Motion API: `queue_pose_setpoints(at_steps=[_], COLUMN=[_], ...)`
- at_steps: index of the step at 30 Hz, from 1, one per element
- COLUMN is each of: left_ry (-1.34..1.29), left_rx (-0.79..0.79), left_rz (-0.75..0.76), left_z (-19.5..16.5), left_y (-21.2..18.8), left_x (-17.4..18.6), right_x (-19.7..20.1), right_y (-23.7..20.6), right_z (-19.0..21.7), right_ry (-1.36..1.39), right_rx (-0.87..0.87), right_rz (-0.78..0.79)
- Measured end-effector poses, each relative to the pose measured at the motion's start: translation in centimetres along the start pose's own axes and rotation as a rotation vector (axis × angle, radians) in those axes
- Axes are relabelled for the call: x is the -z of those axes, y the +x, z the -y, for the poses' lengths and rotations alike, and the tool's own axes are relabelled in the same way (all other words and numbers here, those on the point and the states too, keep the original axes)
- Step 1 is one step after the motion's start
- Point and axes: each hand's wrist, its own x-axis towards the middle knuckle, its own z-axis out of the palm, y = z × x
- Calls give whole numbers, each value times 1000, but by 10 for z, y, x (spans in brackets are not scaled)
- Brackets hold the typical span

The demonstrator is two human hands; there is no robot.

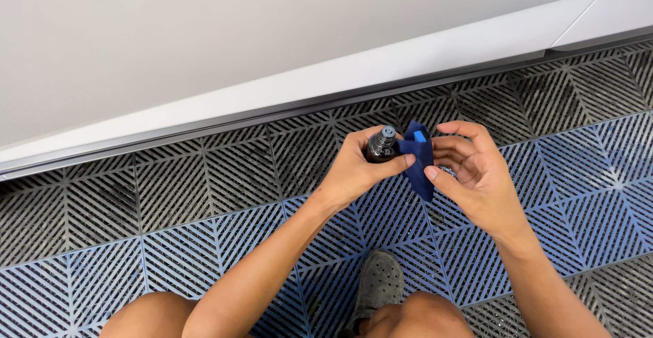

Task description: The person applies a liquid coating to the lower side panel of a white car using a small blue applicator. They repeatedly dispense liquid from a bottle onto the applicator and wipe it along the car's surface.

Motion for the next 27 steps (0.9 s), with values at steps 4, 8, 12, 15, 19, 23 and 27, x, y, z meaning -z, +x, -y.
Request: queue_pose_setpoints(at_steps=[4,8,12,15,19,23,27], left_ry=[36,-14,-98,-141,-173,-38,106], left_rx=[-37,-22,91,140,72,57,47], left_rz=[-33,-51,-115,-86,-63,-114,-183], left_z=[0,-4,-8,-5,4,9,10], left_y=[-1,-4,-4,-3,-3,-2,-5], left_x=[1,-3,-6,-5,-3,-6,-16], right_x=[-1,-2,-2,-2,0,1,-7], right_y=[0,0,0,-2,-4,-3,-3], right_z=[-2,-7,-10,-12,-15,-16,-16], right_ry=[76,145,217,270,288,262,91], right_rx=[-38,-52,-98,-153,-180,-155,14], right_rz=[18,9,7,7,-11,-35,-66])
